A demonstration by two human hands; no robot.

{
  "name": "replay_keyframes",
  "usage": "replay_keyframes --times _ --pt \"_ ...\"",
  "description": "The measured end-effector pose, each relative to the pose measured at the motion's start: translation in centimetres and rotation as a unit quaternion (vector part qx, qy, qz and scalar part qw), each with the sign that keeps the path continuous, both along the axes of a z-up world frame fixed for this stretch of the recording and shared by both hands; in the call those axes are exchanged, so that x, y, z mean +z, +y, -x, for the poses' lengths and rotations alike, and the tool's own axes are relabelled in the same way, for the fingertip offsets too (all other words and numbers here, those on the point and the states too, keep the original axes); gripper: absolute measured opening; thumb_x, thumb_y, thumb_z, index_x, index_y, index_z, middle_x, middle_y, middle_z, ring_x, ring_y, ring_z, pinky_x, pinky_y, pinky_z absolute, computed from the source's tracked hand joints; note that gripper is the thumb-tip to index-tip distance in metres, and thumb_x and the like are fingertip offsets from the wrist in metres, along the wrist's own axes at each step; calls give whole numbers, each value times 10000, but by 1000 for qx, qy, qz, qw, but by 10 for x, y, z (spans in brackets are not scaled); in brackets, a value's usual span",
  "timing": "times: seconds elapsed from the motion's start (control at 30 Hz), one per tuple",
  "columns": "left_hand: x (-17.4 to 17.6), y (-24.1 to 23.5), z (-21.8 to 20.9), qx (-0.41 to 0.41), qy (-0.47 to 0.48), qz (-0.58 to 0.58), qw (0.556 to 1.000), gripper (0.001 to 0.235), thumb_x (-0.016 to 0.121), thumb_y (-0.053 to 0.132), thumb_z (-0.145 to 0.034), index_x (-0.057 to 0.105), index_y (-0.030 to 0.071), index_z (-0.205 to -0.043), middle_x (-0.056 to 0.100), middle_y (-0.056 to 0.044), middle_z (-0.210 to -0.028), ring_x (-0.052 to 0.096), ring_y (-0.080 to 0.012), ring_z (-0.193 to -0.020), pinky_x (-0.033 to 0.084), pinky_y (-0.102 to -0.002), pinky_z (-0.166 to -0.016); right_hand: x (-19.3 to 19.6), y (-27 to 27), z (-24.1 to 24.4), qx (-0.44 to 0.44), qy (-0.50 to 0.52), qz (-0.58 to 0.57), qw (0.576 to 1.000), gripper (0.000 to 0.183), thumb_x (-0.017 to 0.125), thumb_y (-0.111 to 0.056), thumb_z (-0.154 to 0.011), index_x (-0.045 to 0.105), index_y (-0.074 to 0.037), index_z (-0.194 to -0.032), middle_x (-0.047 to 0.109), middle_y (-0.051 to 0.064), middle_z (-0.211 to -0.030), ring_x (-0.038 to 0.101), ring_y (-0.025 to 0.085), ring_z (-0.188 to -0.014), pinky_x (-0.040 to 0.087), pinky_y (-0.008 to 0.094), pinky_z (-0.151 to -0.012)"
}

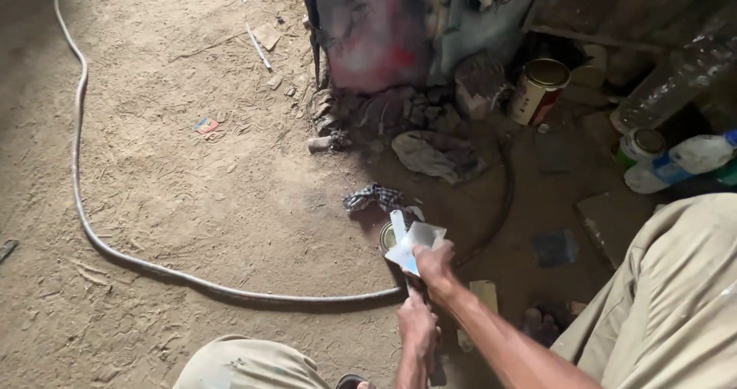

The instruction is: The person prepares putty by scooping it from a can onto a metal plate and mixing it with a metal applicator.

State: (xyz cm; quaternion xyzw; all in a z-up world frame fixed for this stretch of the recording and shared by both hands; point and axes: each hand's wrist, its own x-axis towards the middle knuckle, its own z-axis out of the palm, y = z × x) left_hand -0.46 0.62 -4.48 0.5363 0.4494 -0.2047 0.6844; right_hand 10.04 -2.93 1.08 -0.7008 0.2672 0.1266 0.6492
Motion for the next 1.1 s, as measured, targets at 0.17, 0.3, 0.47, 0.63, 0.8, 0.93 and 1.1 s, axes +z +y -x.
replay_keyframes --times 0.17,0.3,0.47,0.63,0.8,0.93,1.1 --pt "-1 -3 2 -1 -11 5 1000 485 365 493 -1095 555 102 -881 453 34 -556 454 -131 -426 383 -321 -383 -42 7 -24 -9 -25 31 999 189 615 -38 -863 686 96 -976 750 149 -854 739 212 -661 624 330 -518" --pt "4 -4 -4 -3 -11 -3 1000 470 373 486 -1076 551 112 -855 455 7 -551 451 -147 -424 370 -336 -390 -51 13 -23 -23 -61 29 997 213 644 -74 -877 694 119 -951 730 155 -847 697 213 -638 562 357 -489" --pt "-6 -10 5 -3 -2 -19 1000 434 408 454 -1065 596 118 -866 500 2 -567 495 -136 -445 397 -333 -405 -41 15 -14 -24 -55 10 998 208 654 -78 -870 692 101 -968 728 147 -856 692 217 -643 561 372 -509" --pt "-37 -10 13 57 -62 8 996 409 452 448 -1059 576 118 -852 505 1 -598 518 -149 -470 408 -346 -413 -37 20 -7 2 -49 -19 999 203 666 -67 -855 700 78 -993 735 135 -871 706 207 -671 577 363 -539" --pt "-14 -7 15 3 -17 -56 998 484 417 472 -1060 591 99 -806 543 -25 -572 567 -162 -477 436 -350 -425 -40 4 -3 22 -43 -20 999 208 675 -59 -844 705 60 -1012 741 125 -882 716 199 -691 589 356 -561" --pt "-26 -7 11 -14 -25 -68 997 499 414 462 -1057 602 87 -787 548 -29 -556 569 -167 -472 436 -355 -428 -31 -5 -14 27 -55 -31 998 220 684 -51 -833 711 43 -1031 746 115 -893 726 191 -712 601 349 -584" --pt "-10 -3 16 6 -52 -33 998 510 414 484 -1057 592 73 -811 513 -12 -560 533 -157 -462 427 -361 -426 -26 17 -27 25 -42 61 997 188 657 -56 -854 716 67 -983 748 106 -857 718 188 -701 577 348 -569"
